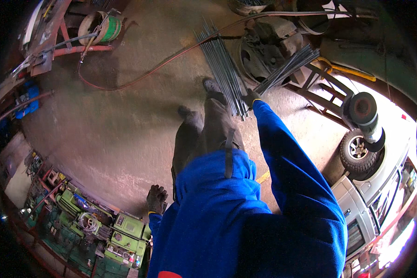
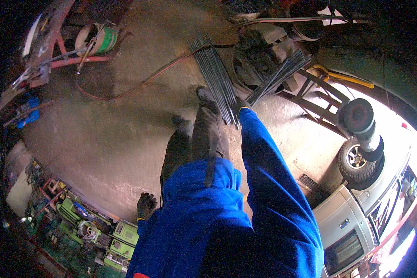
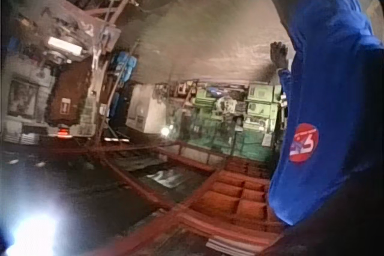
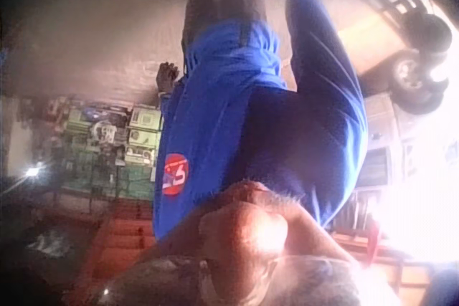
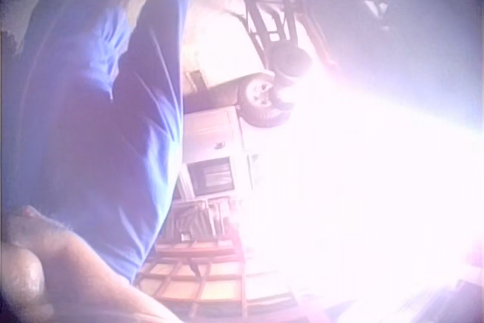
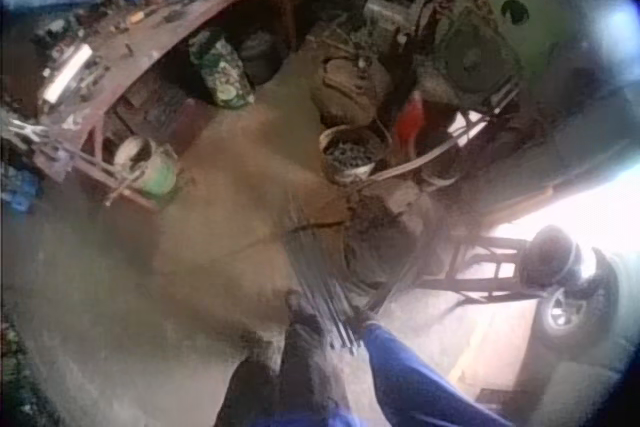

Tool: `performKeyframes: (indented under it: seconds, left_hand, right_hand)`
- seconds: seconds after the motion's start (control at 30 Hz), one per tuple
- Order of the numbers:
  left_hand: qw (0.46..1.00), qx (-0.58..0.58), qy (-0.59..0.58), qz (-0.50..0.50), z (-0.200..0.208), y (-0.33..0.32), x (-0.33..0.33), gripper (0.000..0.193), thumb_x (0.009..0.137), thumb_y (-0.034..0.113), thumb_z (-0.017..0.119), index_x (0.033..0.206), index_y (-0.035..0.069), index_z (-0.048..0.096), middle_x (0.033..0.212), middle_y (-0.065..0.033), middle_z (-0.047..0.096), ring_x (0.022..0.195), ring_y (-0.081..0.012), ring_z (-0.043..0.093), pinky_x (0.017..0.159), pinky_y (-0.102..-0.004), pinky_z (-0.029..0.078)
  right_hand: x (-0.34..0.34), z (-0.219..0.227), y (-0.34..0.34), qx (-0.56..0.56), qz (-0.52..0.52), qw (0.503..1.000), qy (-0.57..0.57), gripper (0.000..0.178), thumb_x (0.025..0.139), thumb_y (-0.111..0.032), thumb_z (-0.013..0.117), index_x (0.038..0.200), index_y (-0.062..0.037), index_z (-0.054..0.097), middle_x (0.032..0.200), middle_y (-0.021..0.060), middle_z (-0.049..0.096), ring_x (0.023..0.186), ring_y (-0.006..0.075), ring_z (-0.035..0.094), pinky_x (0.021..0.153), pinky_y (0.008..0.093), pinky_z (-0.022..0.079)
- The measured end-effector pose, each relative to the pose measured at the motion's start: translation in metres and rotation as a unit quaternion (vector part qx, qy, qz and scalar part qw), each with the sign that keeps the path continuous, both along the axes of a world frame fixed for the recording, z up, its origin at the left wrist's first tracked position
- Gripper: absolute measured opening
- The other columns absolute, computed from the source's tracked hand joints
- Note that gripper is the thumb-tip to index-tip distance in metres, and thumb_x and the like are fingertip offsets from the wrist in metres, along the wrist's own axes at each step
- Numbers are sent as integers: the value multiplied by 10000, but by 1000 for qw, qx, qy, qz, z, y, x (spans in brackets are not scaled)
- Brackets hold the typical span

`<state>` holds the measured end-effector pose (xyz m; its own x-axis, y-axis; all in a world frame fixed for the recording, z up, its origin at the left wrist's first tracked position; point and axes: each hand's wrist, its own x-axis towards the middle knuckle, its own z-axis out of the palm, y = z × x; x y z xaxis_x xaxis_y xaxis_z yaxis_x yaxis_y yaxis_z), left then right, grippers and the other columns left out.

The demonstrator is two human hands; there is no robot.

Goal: The person uses a bench grinder to smooth and sharpen the ends of long metal rods. They hold each rod with both hands, press it against the spinning grinding wheel to create sparks, and then place the finished rod into a pile on the floor. The process is repeated for multiple rods.

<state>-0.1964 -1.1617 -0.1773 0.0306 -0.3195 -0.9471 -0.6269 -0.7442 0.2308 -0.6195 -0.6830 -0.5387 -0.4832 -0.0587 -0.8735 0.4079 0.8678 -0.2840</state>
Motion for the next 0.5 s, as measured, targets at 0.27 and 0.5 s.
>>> performKeyframes:
  seconds: [0.27,0.5]
  left_hand:
    - [997,-55,-35,-46,17,22,-28,430,927,451,632,1169,98,595,958,-79,678,801,-226,649,701,-379,548]
    - [999,11,45,-4,-36,0,52,421,936,447,601,1189,111,605,1051,-115,663,876,-284,644,735,-429,544]
  right_hand:
    - [46,-8,7,34,-70,989,126,598,806,-528,623,1063,8,693,1065,275,680,1041,412,647,901,474,501]
    - [109,-29,50,-1,-136,984,118,438,916,-439,552,1121,-70,672,919,151,689,770,298,668,632,445,544]
